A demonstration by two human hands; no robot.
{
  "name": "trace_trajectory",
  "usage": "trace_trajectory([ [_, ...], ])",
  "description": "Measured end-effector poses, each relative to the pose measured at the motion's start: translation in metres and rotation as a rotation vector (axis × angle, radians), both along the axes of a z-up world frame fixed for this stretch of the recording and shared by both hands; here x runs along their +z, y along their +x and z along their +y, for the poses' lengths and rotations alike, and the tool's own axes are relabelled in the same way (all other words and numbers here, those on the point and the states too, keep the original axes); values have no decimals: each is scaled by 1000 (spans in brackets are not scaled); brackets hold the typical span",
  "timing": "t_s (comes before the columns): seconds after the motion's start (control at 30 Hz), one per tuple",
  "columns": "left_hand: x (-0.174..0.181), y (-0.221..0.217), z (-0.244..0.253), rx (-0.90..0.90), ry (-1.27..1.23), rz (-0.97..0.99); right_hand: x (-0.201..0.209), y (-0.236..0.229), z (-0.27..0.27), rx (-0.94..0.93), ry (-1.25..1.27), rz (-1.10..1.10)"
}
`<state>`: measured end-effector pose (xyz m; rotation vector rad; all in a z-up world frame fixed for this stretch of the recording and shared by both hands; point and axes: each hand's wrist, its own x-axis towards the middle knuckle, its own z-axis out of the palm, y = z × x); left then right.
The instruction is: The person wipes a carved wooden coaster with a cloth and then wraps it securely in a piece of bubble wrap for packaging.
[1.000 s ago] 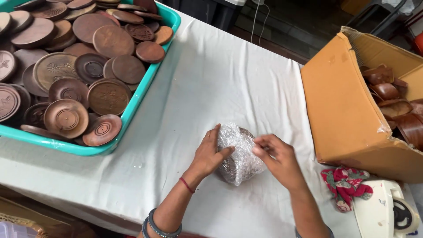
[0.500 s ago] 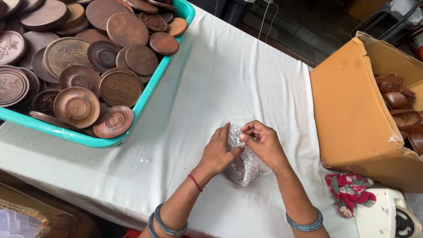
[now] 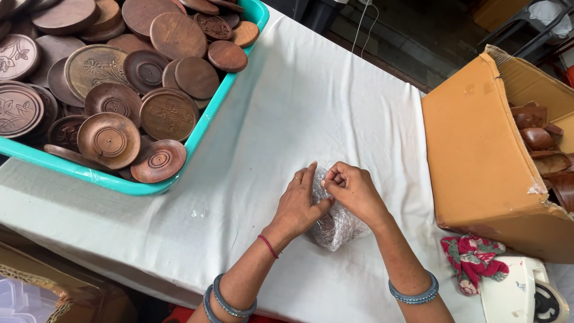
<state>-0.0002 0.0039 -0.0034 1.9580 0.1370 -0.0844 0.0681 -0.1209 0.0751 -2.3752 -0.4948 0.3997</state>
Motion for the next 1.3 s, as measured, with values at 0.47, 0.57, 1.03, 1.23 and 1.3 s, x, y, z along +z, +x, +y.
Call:
trace_trajectory([
  [0.47,8,-7,-1,62,264,-202,10,-1,-6,-11,-160,-33],
  [0.57,9,-7,-3,53,413,-239,15,-2,-9,-10,-53,74],
  [1.03,8,-8,-4,53,490,-231,14,-20,6,84,-543,-392],
  [1.23,6,-7,-4,41,480,-216,11,-18,0,27,-544,-442],
  [1.3,8,-7,-4,34,471,-203,8,-10,-10,10,-486,-390],
])
